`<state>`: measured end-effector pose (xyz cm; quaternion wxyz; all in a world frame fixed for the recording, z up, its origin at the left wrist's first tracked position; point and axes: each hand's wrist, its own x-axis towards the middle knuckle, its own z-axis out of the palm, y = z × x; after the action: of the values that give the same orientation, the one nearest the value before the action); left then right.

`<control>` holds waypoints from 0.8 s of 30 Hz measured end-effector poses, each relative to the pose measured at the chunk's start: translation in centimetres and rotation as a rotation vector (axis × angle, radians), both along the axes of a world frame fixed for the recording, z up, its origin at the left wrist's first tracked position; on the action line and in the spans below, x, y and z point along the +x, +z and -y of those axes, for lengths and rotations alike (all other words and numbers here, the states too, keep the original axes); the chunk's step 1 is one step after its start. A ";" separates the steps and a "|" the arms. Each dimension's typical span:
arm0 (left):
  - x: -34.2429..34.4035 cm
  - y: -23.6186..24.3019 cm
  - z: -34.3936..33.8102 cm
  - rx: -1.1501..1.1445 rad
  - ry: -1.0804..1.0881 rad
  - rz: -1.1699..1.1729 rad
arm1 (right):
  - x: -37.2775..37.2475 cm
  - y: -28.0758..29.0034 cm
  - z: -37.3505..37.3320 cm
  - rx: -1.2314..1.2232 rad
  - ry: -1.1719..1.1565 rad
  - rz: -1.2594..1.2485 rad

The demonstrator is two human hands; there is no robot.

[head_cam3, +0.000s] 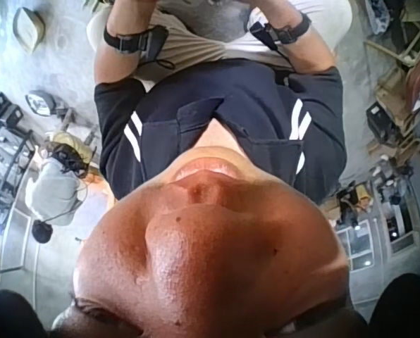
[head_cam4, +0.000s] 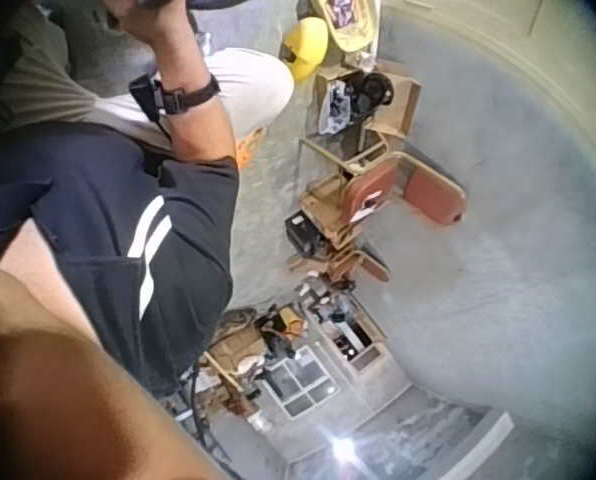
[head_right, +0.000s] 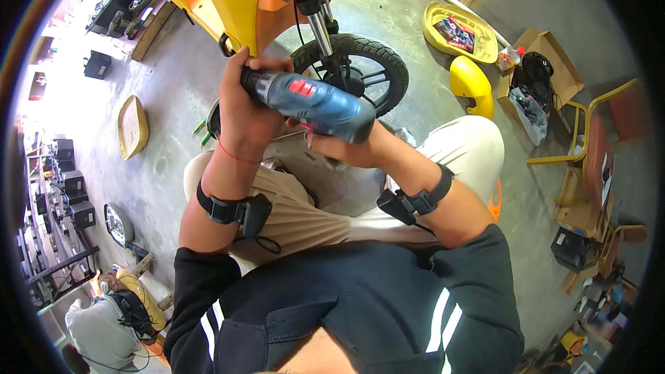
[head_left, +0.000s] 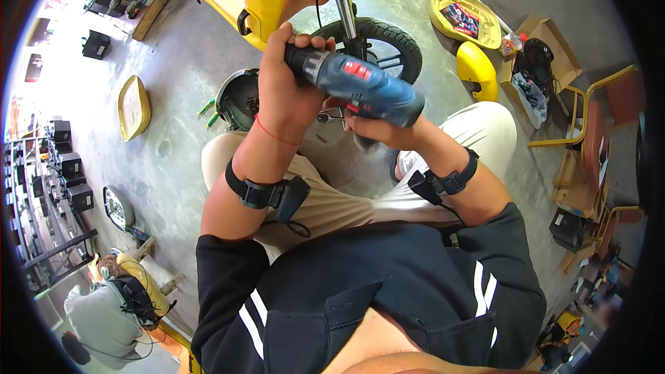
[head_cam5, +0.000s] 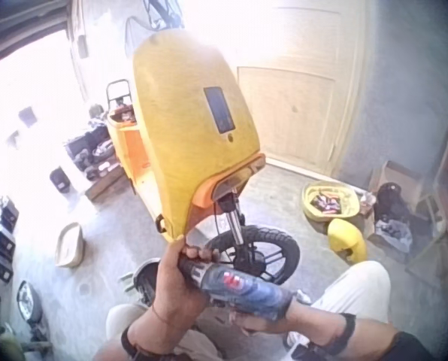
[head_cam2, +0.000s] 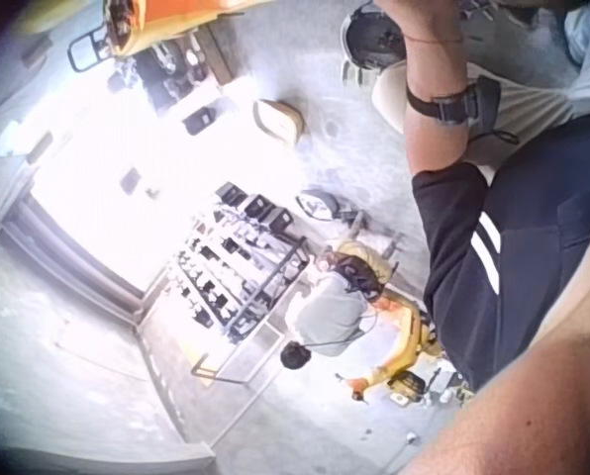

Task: The person is repairing a yellow scooter, using a drill and a socket wrench to disassemble or adjust parts of the front fork and the rear body panels.

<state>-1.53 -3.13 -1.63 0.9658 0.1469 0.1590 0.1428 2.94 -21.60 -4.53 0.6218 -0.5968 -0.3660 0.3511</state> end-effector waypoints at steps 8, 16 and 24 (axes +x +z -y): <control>-0.3 -1.2 -0.6 0.076 -0.045 -0.139 | 2.2 0.5 0.2 -0.074 -0.081 0.888; -0.9 0.3 -0.5 0.108 -0.072 -0.036 | 1.4 -0.3 -0.7 0.024 -0.154 0.811; -2.5 0.8 1.5 0.666 -0.431 0.191 | 2.0 0.0 -0.3 0.105 -0.482 0.974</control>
<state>-4.04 -4.65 -0.82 0.8837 0.4675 -0.0210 -0.0060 4.98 -21.27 -4.49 0.4719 -0.7255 -0.4817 -0.1371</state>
